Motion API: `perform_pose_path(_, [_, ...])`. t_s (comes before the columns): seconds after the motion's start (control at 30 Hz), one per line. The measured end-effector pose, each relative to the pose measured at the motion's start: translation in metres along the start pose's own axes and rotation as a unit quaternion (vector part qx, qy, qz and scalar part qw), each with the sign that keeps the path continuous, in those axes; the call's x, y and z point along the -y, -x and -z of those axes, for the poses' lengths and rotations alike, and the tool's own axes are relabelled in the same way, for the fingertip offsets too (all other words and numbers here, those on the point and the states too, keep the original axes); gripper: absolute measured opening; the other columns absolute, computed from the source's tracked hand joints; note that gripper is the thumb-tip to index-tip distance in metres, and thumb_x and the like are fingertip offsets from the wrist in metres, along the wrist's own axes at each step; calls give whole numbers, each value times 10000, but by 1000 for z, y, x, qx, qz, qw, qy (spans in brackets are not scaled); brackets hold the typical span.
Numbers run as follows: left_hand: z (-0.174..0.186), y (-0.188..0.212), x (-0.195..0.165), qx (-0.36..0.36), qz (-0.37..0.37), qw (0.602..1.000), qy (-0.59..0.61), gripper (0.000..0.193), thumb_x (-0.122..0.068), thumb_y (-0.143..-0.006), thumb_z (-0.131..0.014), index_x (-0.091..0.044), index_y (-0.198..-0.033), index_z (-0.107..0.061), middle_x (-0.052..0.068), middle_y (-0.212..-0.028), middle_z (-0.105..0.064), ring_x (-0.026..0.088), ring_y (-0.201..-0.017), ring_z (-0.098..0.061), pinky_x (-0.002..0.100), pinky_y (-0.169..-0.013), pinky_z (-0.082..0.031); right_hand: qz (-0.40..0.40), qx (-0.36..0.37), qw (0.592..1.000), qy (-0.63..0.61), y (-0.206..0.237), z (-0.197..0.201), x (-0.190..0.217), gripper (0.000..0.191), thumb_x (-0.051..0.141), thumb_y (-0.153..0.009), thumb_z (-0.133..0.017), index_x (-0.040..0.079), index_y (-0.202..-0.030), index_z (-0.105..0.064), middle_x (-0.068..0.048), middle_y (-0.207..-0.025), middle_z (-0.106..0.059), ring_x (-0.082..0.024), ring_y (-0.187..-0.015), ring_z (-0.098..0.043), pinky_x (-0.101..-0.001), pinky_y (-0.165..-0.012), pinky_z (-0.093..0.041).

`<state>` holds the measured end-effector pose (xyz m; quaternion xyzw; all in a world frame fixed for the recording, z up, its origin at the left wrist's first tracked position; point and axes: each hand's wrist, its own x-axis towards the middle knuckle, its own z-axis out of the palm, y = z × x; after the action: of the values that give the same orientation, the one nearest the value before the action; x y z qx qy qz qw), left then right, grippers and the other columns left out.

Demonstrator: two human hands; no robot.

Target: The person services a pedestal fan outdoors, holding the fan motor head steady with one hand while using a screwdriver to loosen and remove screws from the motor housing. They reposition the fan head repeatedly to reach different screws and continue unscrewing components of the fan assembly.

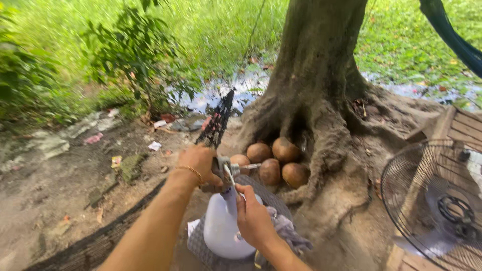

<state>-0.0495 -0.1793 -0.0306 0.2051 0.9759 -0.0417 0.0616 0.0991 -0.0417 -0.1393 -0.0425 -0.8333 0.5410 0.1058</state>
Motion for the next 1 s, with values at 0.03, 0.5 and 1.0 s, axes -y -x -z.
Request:
perform_pose_path(0.03, [-1, 1, -1, 3, 5, 1000, 7, 775, -519, -500, -972, -210, -1165, -722, 64, -1222, -667, 293, -1229, -601, 489, -1041, -480, -44, 22, 999, 15, 7, 5, 0, 301, 250, -1031, -475, 175, -1319, -518, -248, -930, -729, -456, -896, -694, -534, -725, -507])
perform_pose_path(0.5, [3, 7, 7, 2, -9, 999, 40, 798, -477, -487, -981, -324, -1225, -719, 60, -1295, -616, 301, -1310, -536, 613, -1077, -396, -122, 52, 988, -74, 22, -11, 23, 338, 240, -1033, -437, 180, -1365, -464, -242, -736, -672, -434, -644, -713, -511, -599, -540])
perform_pose_path(1.0, [2, 17, 3, 0, 4, 999, 54, 820, -512, -525, -962, -337, -1286, -713, 79, -1330, -584, 316, -1370, -465, 581, -1131, -376, -10, -43, 998, -35, 17, -17, 18, 297, 227, -1038, -514, 165, -1328, -507, -196, -713, -686, -349, -621, -703, -459, -565, -502])
